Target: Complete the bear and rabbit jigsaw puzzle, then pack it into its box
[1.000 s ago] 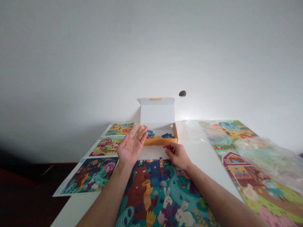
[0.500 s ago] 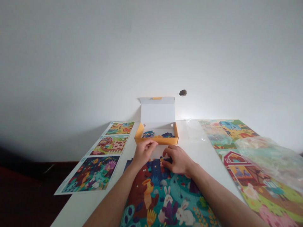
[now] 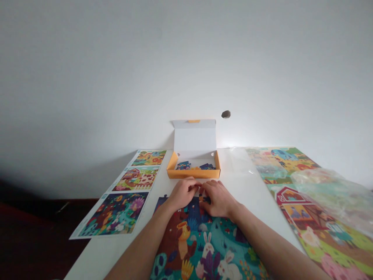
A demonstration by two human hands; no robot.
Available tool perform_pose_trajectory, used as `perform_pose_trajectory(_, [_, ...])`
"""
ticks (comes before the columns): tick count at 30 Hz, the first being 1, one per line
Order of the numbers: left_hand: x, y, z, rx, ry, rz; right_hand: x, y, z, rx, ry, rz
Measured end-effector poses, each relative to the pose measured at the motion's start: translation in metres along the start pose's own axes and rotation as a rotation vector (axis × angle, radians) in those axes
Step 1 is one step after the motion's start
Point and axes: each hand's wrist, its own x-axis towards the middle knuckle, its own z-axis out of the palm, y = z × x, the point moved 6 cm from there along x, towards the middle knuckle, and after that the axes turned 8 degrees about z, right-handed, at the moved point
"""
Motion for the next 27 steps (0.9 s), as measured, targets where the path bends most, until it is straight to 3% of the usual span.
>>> perform_pose_trajectory(10, [-0.001, -0.004, -0.002, -0.026, 0.05, 0.011, -0.002, -0.002, 0.002, -0.006, -0.004, 0.015])
perform_pose_trajectory(19, [-0.002, -0.003, -0.014, -0.042, 0.119, -0.008, 0.001, -0.005, 0.006, 0.195, 0.029, -0.058])
perform_pose_trajectory(27, [-0.007, 0.008, -0.012, 0.055, -0.234, 0.028, 0.006, 0.001, 0.005, 0.377, 0.085, -0.012])
